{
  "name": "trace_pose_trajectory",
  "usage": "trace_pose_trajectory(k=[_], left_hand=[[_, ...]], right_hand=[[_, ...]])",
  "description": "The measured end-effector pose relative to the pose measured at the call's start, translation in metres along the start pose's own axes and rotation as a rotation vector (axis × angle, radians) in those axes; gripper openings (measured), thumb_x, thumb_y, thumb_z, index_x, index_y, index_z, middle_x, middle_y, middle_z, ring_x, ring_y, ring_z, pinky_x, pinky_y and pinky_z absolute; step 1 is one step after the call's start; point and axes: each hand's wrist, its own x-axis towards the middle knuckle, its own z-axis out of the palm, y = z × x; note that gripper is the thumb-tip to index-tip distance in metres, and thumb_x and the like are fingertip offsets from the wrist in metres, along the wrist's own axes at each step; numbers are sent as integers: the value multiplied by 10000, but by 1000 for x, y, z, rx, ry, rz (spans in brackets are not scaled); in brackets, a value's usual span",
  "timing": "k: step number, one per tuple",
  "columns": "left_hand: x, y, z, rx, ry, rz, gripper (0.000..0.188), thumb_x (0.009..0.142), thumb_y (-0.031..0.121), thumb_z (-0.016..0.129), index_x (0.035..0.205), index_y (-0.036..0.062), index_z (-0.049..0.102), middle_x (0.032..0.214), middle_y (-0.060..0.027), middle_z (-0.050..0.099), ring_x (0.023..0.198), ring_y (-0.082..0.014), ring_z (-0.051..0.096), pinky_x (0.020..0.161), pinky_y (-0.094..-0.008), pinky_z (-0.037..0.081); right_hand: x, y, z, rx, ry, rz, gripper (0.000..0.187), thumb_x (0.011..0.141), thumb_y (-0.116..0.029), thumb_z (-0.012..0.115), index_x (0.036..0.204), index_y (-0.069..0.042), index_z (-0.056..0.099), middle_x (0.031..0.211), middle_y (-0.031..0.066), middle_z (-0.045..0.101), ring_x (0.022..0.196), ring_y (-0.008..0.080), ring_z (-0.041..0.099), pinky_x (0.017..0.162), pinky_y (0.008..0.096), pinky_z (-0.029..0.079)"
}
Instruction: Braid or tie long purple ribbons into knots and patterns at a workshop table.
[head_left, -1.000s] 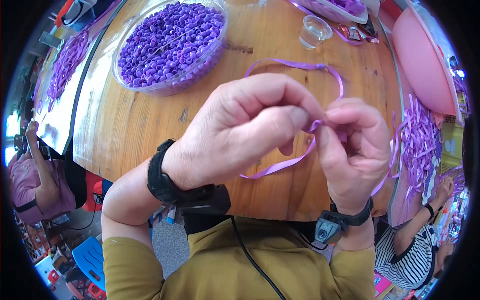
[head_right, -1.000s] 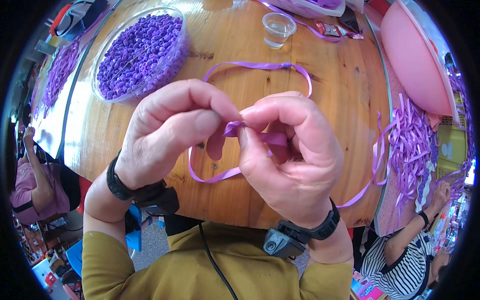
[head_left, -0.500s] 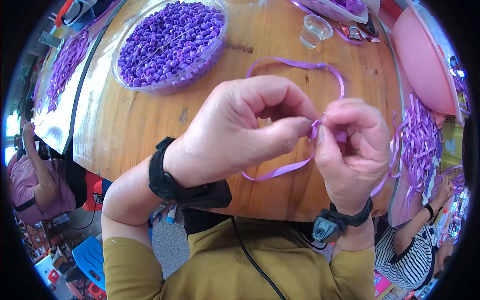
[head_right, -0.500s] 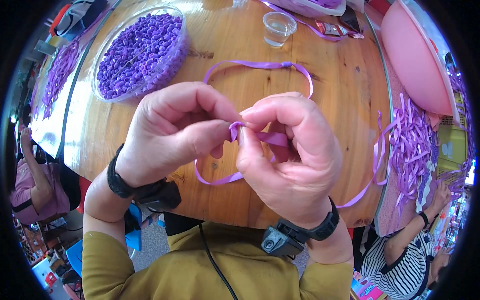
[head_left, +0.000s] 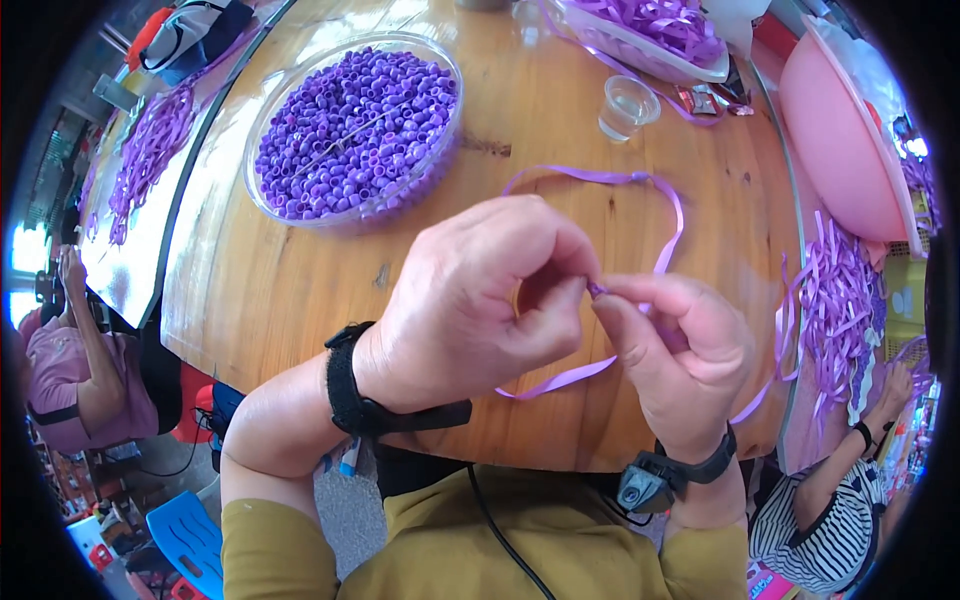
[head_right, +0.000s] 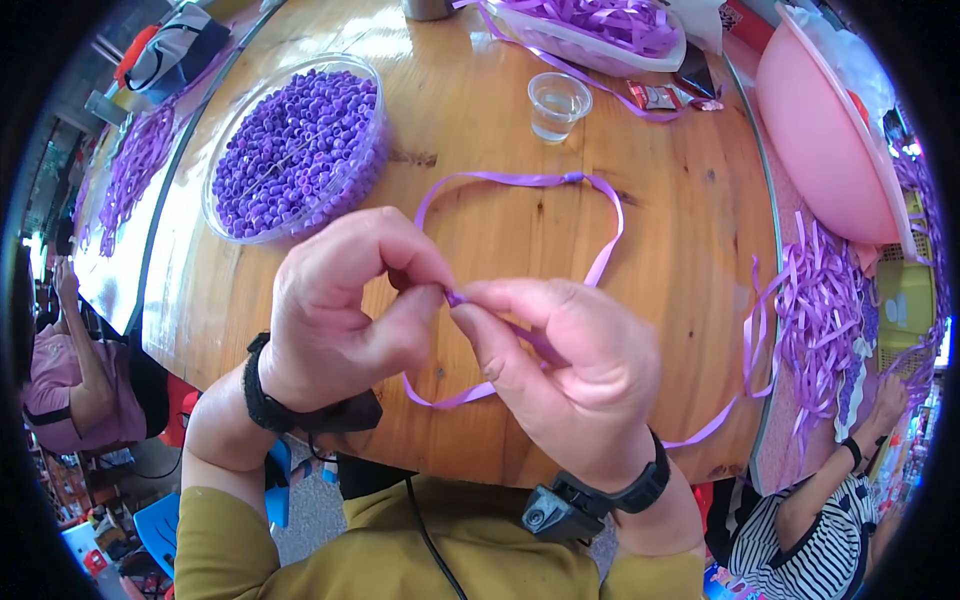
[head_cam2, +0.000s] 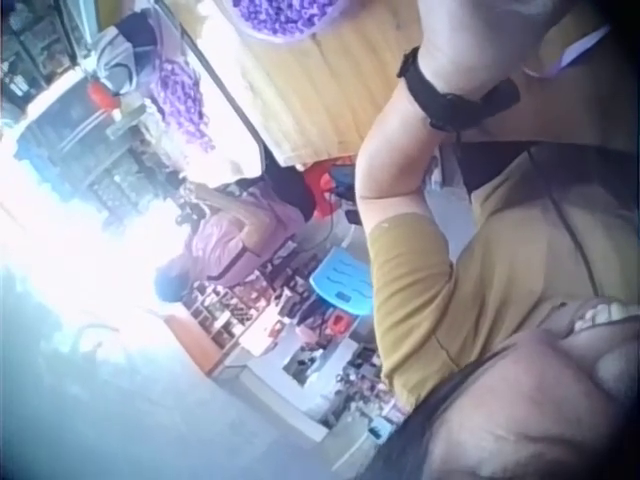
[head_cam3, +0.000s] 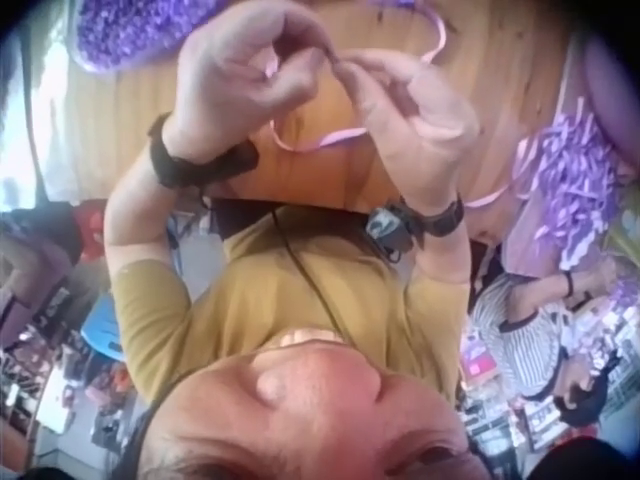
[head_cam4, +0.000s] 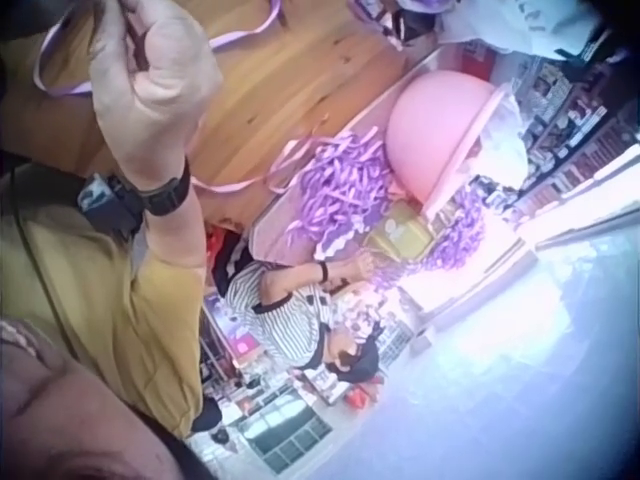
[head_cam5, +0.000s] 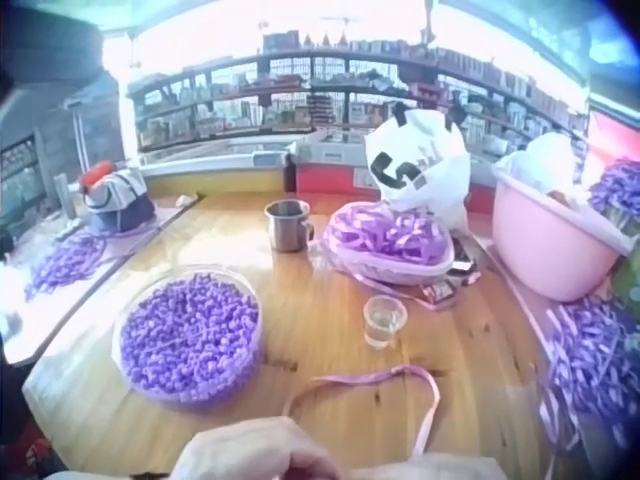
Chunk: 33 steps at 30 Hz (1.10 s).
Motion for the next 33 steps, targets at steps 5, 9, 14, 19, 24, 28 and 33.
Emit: trace_pose_trajectory(k=[5, 9, 14, 19, 24, 28, 33], left_hand=[[3, -4, 0, 9, 38, -23, 126, 629, -58, 554, 720, 28, 565, 668, -43, 541, 594, -134, 524, 554, -241, 423], [4, -3, -1, 6, -13, -28, 144, 633, -64, 551, 744, 27, 566, 704, -42, 547, 631, -139, 527, 589, -243, 427], [8, -3, -3, -5, 3, 78, 199, 616, -50, 533, 789, 40, 573, 756, -39, 551, 679, -177, 535, 712, -301, 428], [2, -11, 0, 307, -128, 316, 197, 564, 47, 571, 757, 84, 572, 716, -30, 520, 656, -208, 525, 785, -409, 413], [3, -7, -4, 395, -48, 378, 164, 569, 96, 597, 727, 93, 558, 674, -20, 495, 642, -199, 523, 809, -406, 409], [0, -9, -3, 334, -101, 301, 130, 599, 78, 579, 728, 87, 566, 682, -40, 522, 660, -227, 532, 824, -386, 413], [3, -2, -34, 85, -21, -21, 115, 657, 8, 517, 753, 19, 579, 706, -102, 554, 685, -262, 542, 649, -334, 437]], right_hand=[[1, 3, 0, 62, 3, 16, 89, 774, 47, 609, 855, 12, 597, 685, -32, 531, 576, -1, 456, 502, 139, 354], [0, 6, -1, 44, 44, -54, 77, 779, 58, 587, 841, 14, 582, 687, -26, 536, 578, -1, 474, 510, 135, 366], [0, 4, 4, 102, 100, 39, 85, 725, 92, 603, 779, 28, 590, 678, 25, 567, 585, 39, 525, 517, 172, 419], [-1, 5, 6, -50, 50, -72, 97, 690, 81, 632, 735, 5, 592, 582, 29, 527, 498, 57, 482, 450, 198, 380], [-6, 7, 6, -103, 109, -187, 97, 678, 76, 640, 712, 3, 588, 528, 19, 479, 444, 58, 432, 410, 200, 339], [-8, 4, 5, 9, 15, 52, 61, 741, 35, 631, 775, 12, 586, 602, -21, 495, 517, 24, 426, 454, 182, 348], [-4, -5, -11, 167, -191, 260, 205, 842, -125, 609, 1007, -8, 573, 739, -57, 531, 632, -1, 435, 554, 150, 349]])
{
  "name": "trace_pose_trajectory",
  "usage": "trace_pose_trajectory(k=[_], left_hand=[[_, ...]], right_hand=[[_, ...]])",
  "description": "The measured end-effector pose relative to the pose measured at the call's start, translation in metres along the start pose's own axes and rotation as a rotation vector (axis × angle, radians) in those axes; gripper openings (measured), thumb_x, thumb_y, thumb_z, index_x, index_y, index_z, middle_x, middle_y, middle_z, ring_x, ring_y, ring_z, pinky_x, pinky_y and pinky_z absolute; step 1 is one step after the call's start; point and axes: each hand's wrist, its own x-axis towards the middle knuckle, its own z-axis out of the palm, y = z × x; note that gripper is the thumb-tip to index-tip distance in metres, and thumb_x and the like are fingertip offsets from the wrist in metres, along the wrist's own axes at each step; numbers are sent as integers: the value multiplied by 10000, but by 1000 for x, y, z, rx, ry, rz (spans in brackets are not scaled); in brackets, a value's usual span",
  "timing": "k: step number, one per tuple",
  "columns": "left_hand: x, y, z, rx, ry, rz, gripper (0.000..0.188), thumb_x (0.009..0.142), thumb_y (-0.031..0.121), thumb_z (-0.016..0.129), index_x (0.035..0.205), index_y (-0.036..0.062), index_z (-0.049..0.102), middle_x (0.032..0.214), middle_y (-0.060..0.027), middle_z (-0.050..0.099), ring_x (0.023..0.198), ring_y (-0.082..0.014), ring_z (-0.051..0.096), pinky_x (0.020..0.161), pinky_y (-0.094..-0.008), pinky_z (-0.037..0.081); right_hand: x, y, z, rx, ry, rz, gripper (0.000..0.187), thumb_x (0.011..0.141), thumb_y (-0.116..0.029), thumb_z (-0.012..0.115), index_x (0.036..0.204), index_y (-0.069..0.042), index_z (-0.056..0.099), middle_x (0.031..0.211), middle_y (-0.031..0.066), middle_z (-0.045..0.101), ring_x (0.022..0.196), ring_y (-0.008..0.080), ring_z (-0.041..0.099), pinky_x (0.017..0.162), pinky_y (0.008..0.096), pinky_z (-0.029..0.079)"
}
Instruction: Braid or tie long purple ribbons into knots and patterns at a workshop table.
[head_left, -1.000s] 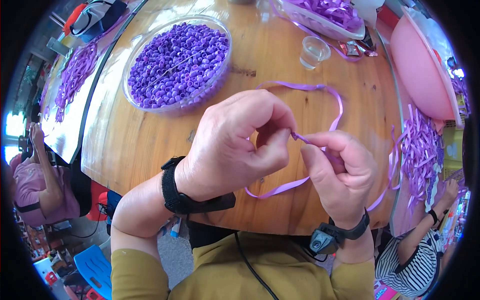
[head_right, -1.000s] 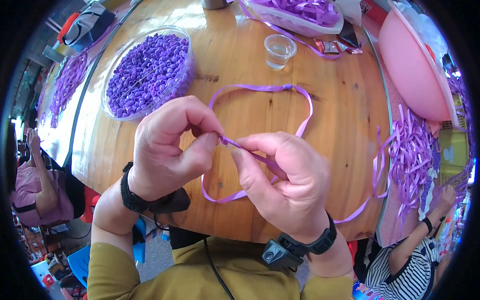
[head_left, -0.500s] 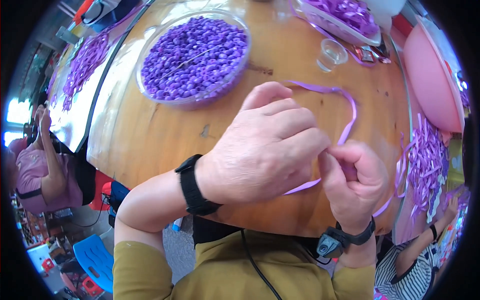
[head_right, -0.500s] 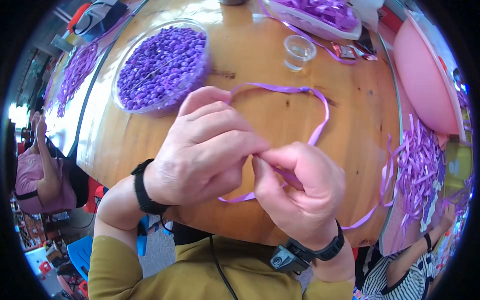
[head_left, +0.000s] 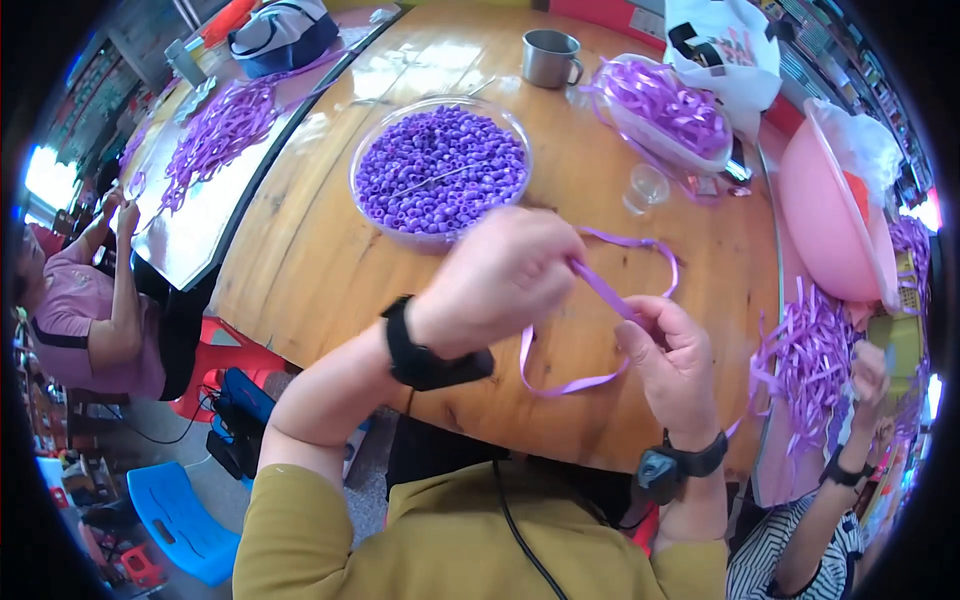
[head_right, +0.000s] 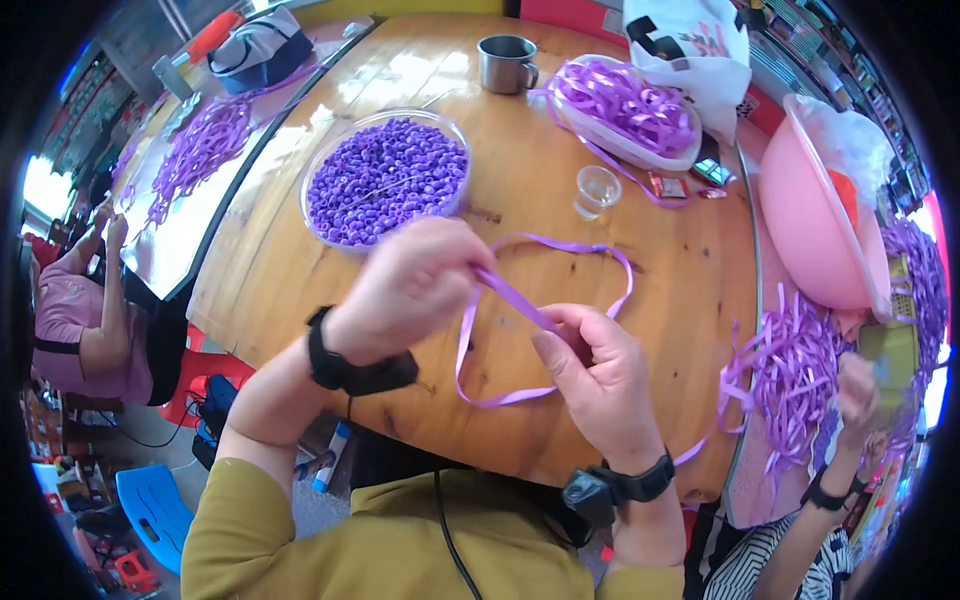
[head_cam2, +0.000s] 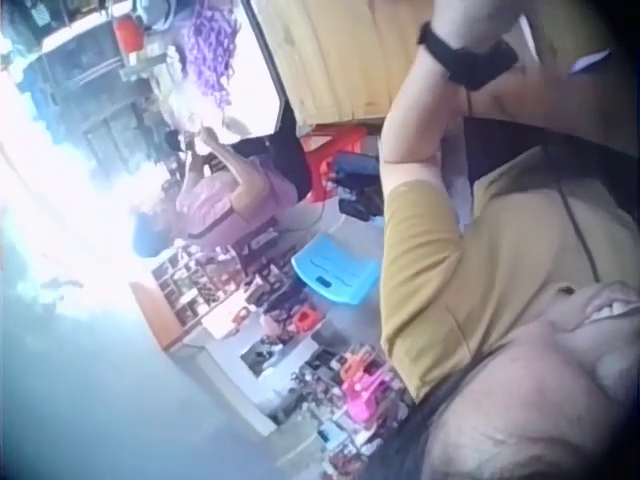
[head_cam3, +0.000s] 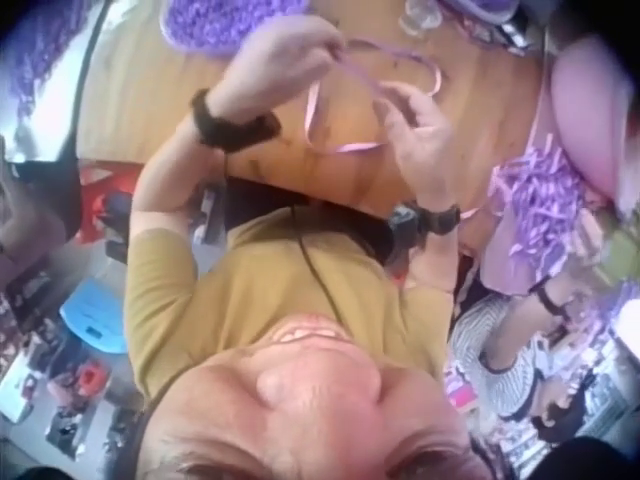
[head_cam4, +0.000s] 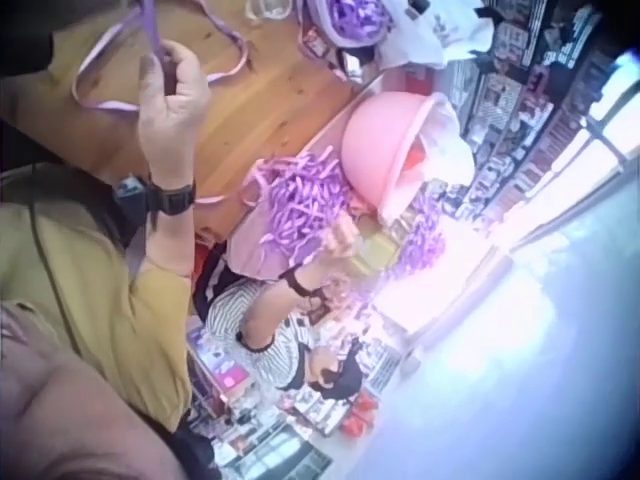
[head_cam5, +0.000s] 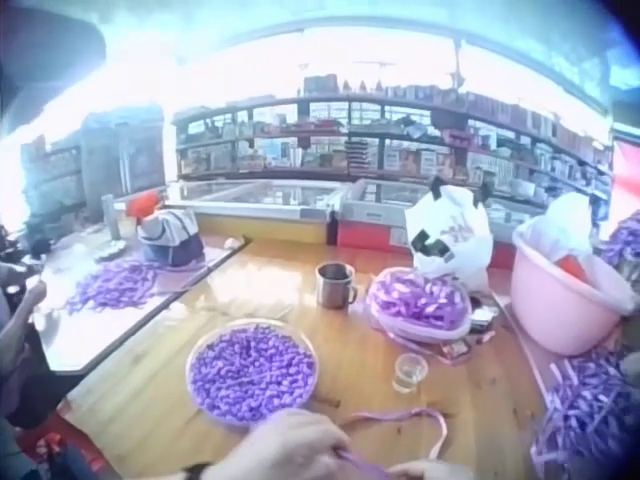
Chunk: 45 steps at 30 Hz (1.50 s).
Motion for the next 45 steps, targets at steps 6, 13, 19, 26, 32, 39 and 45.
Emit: trace_pose_trajectory(k=[6, 13, 19, 26, 32, 39, 45], left_hand=[[-22, 8, -44, -49, 86, -254, 164, 705, -19, 440, 795, -12, 577, 693, -92, 546, 653, -191, 540, 625, -280, 437], [-29, 39, -18, 374, 84, -15, 392, 640, -50, 458, 1019, -11, 549, 981, -116, 562, 994, -243, 516, 872, -302, 386], [-24, 83, 11, 45, -151, 92, 341, 694, 15, 593, 1033, 55, 582, 942, -74, 577, 899, -205, 550, 942, -399, 317], [-35, 83, 31, 124, -154, 243, 258, 695, 77, 680, 947, 107, 636, 764, 8, 565, 690, -148, 548, 864, -399, 344], [-45, 91, 27, 232, -102, 302, 302, 648, 84, 706, 944, 115, 653, 747, 21, 555, 660, -139, 544, 854, -395, 352], [-76, 79, -14, 157, -47, 82, 146, 698, 43, 659, 829, 104, 646, 685, -12, 574, 647, -161, 564, 889, -411, 377], [-153, 66, -102, 417, 395, -350, 53, 784, 3, 587, 820, 17, 624, 694, -59, 552, 684, -189, 554, 777, -304, 443]], right_hand=[[-25, -30, -36, 188, -80, 203, 217, 865, -157, 573, 1022, -7, 585, 719, -50, 525, 585, 10, 419, 513, 146, 327], [-37, -36, -34, 366, -142, 152, 197, 892, -89, 521, 1035, 36, 573, 921, 19, 598, 845, 54, 522, 744, 181, 412], [-49, -31, -29, 320, -172, 174, 233, 876, -132, 545, 1056, 13, 577, 958, 31, 609, 787, 47, 500, 712, 173, 392], [-55, -35, -33, 363, -333, 221, 267, 886, -190, 552, 1052, 18, 570, 819, -44, 530, 704, 0, 436, 590, 147, 366], [-51, -41, -31, 443, -457, 352, 251, 887, -219, 545, 966, 14, 589, 780, -28, 543, 653, 42, 471, 574, 176, 388], [-54, -33, -66, -7, -366, -1, 223, 872, -216, 547, 792, -11, 584, 687, -1, 528, 574, 59, 469, 492, 185, 363], [-95, -3, -188, 29, 167, -123, 295, 921, -289, 461, 862, -7, 525, 646, 1, 461, 522, 61, 383, 452, 200, 306]])
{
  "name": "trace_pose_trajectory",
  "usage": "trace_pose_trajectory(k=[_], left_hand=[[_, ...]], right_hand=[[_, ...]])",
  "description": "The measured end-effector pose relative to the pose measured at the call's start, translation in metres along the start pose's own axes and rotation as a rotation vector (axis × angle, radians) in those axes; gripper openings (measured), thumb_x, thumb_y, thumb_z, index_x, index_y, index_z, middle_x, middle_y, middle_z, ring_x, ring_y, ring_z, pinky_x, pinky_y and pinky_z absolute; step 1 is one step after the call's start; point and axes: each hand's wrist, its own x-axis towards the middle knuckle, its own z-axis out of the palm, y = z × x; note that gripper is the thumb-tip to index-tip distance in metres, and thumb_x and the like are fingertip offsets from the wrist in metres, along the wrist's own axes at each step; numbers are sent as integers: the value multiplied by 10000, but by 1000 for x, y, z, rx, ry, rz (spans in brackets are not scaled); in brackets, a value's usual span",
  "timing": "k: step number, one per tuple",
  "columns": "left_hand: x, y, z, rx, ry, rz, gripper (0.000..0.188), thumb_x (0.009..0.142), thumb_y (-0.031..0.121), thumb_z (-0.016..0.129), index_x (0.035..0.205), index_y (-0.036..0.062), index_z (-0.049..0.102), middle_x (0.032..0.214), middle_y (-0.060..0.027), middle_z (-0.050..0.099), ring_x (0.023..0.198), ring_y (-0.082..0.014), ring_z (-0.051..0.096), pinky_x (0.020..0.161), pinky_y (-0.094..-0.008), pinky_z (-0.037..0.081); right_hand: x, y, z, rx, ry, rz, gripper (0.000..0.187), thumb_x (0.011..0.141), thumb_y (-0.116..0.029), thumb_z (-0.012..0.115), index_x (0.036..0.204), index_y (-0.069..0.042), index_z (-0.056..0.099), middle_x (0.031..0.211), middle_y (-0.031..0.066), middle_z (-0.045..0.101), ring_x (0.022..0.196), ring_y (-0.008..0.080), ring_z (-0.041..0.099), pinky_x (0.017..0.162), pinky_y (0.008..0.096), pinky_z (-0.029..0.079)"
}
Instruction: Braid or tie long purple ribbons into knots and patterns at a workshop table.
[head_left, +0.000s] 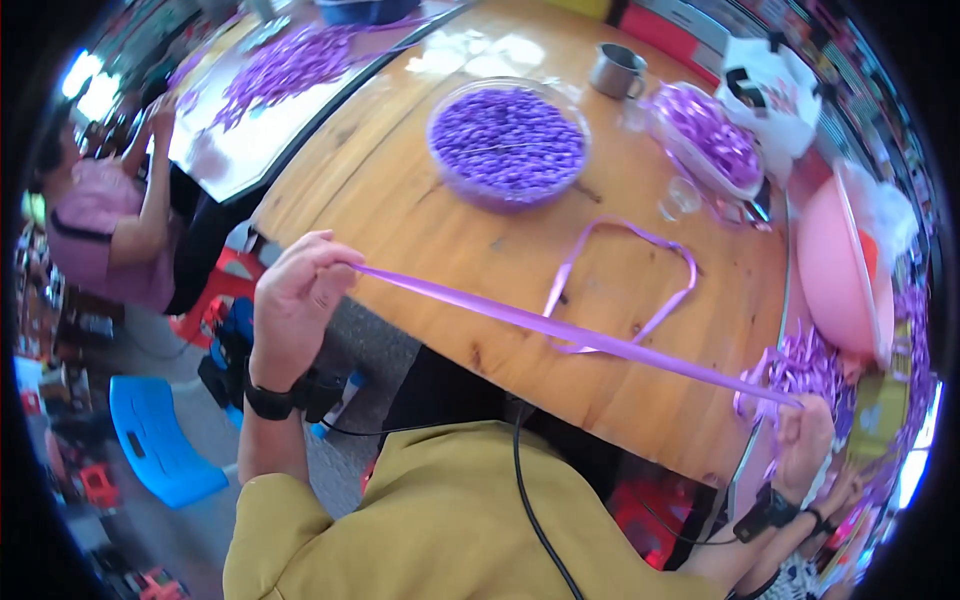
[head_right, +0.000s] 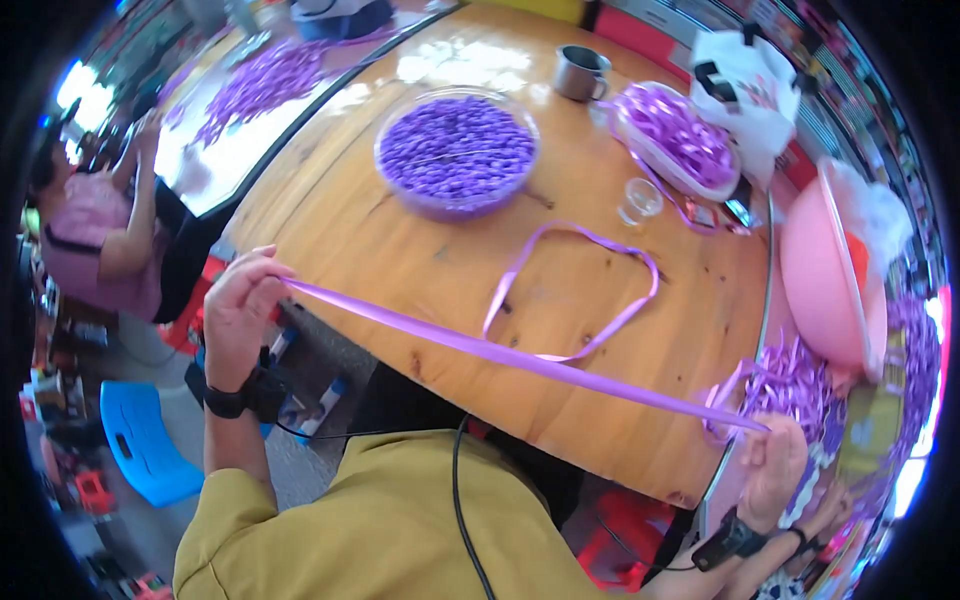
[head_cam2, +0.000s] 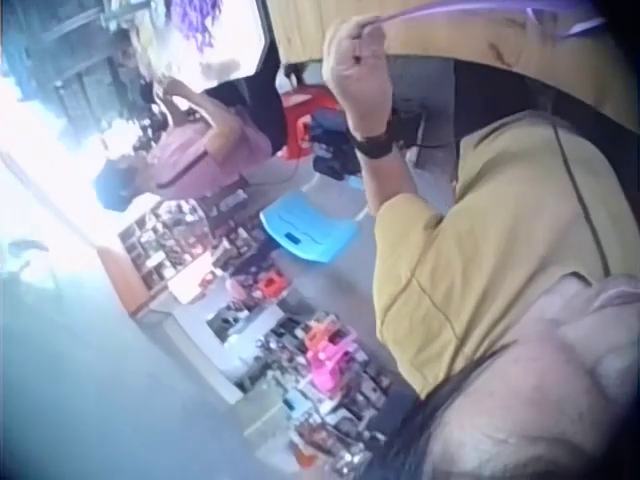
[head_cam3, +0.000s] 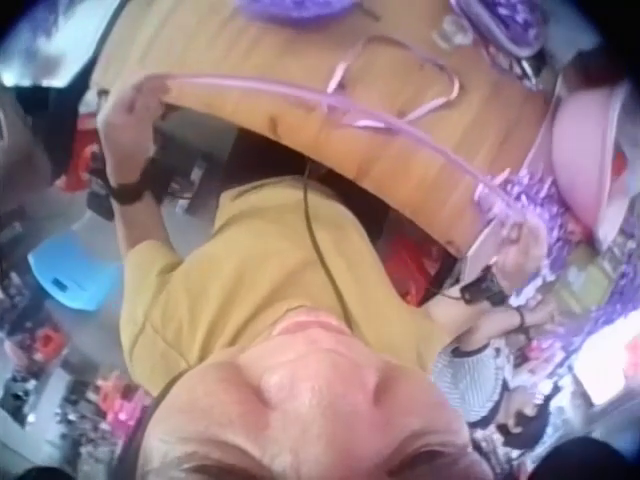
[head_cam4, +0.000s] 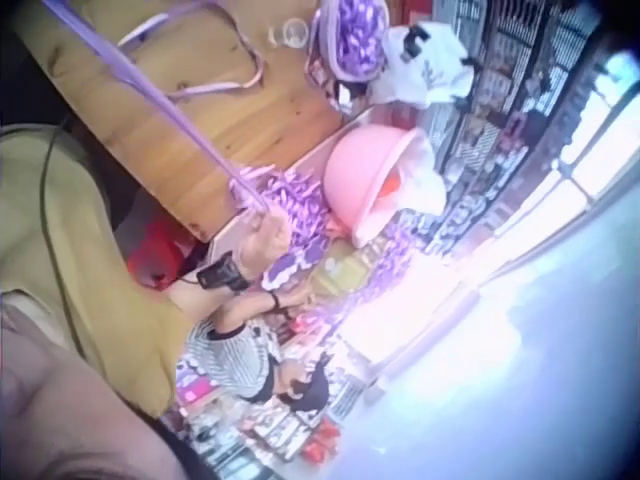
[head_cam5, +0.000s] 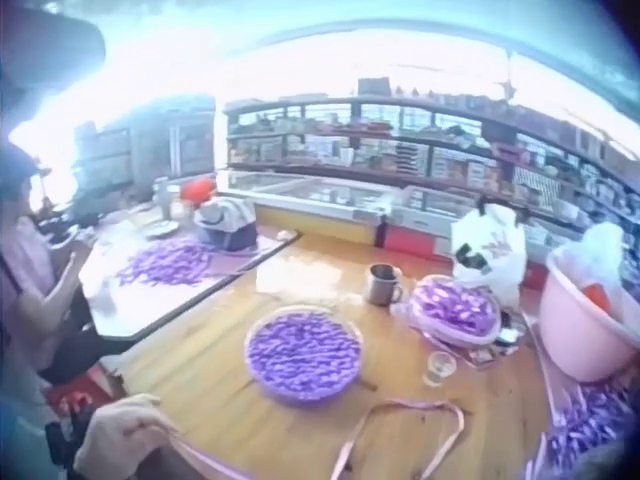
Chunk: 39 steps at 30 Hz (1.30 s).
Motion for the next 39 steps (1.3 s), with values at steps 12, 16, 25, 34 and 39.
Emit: trace_pose_trajectory(k=[12, 16, 25, 34, 39], left_hand=[[-87, -91, -30, -598, 338, -500, 197, 901, 151, 498, 980, 5, 604, 754, 16, 551, 712, -49, 504, 659, -167, 392], [-156, -129, 0, -745, 343, -613, 257, 884, 135, 503, 1095, -8, 538, 854, -25, 567, 754, -87, 532, 696, -216, 430], [-374, -170, 96, -744, -331, -1288, 210, 846, 161, 529, 986, 14, 582, 802, -35, 591, 684, -125, 544, 606, -271, 460], [-369, -201, 91, -790, -293, -1452, 293, 861, 212, 483, 1059, 10, 557, 881, -103, 611, 817, -194, 582, 725, -320, 480], [-453, -222, 148, -653, -617, -1245, 473, 875, 399, 427, 1170, 41, 519, 1173, -172, 540, 1103, -288, 504, 962, -351, 348]], right_hand=[[-11, 0, 10, 336, 278, -69, 276, 949, -261, 407, 735, -88, 422, 606, -15, 297, 579, 110, 323, 660, 273, 361], [-16, -13, 60, 483, 146, -7, 289, 940, -272, 426, 717, -88, 436, 598, -17, 307, 565, 108, 334, 653, 271, 370], [-20, 44, 120, -383, -152, 161, 234, 913, -221, 480, 749, -55, 493, 607, -11, 413, 533, 64, 402, 497, 205, 334], [-58, 75, 93, -1067, -31, -77, 283, 933, -263, 423, 876, 2, 503, 729, 95, 504, 698, 181, 494, 662, 297, 412], [-58, 75, 99, -1057, 11, -34, 272, 933, -248, 425, 852, 7, 475, 756, 78, 471, 723, 180, 453, 697, 289, 396]])
